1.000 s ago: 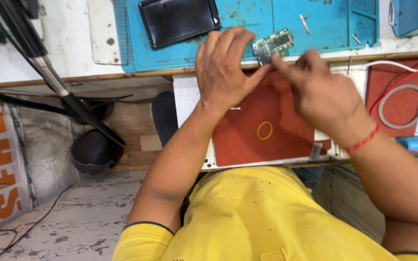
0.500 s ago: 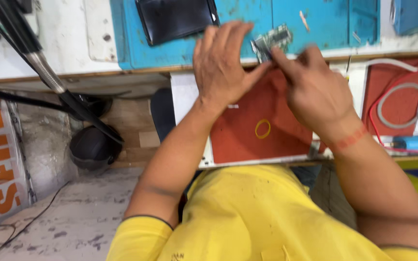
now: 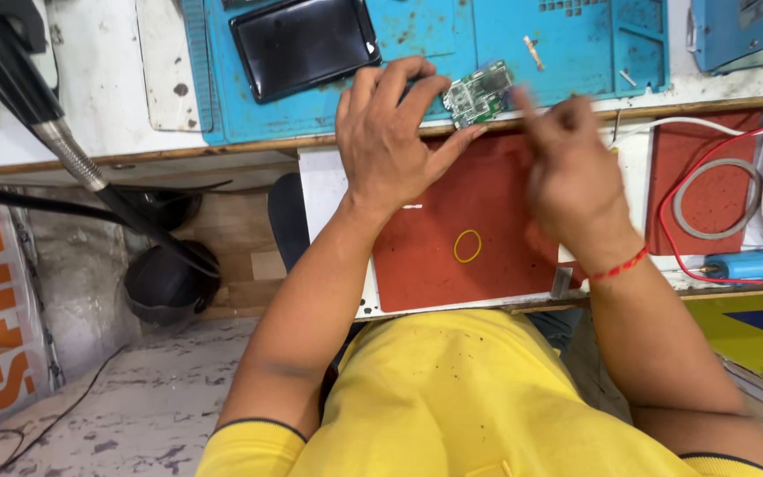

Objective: The person cleans a small circuit board by repeatedly rubbing its surface with a purple pen-like tool. The person holds the board steady with the left hand while scrubbing with the right hand, occasionally repositioning the board on the red mat.

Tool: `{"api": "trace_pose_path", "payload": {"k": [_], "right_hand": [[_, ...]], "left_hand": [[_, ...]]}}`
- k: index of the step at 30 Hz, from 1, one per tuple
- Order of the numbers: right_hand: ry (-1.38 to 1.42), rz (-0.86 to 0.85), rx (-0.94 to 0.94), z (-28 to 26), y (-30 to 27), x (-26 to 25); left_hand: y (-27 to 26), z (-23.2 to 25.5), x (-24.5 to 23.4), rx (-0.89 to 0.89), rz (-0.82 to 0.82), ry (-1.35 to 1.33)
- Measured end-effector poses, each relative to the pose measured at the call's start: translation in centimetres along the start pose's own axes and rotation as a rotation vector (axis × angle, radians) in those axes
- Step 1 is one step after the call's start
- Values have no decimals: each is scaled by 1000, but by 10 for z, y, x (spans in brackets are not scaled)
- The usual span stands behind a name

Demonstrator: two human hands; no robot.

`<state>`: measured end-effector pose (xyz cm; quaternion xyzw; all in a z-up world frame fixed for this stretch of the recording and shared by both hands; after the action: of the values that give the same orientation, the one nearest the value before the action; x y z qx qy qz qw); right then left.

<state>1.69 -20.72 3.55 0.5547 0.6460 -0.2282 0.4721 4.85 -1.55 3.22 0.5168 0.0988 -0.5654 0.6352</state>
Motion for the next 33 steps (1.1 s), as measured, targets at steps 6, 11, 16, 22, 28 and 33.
{"api": "trace_pose_path", "payload": {"k": [6,11,16,22,28,33], "right_hand": [[-63,-66,24,-18,-15,-3],[-35,-110,60,-22,-6,-2],[-83,-68,77,-13,0,4],[-115,-53,81,-14,0,-2],[-134,-104,39,-18,-3,-6],[-175,-163,-14,-22,-6,-3]], "left_hand": [[3,0,3,-18,-62,-14],[5,0,4,-12,-37,0],[1,-3,7,-37,-55,-13],[0,-2,6,-50,-73,-22],[-2,-2,4,-19,-53,-29],[-1,-2,1,16,-49,-13]]}}
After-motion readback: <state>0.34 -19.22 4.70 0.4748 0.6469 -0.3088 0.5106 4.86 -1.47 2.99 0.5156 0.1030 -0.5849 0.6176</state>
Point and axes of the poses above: each hand's wrist, its own y-axis towards the middle knuckle, its own x-axis out of the palm, z = x × y, the point moved 6 cm from there along y, towards the middle knuckle, and after that the axes turned 1 degree about y, right-handed, at the moved point
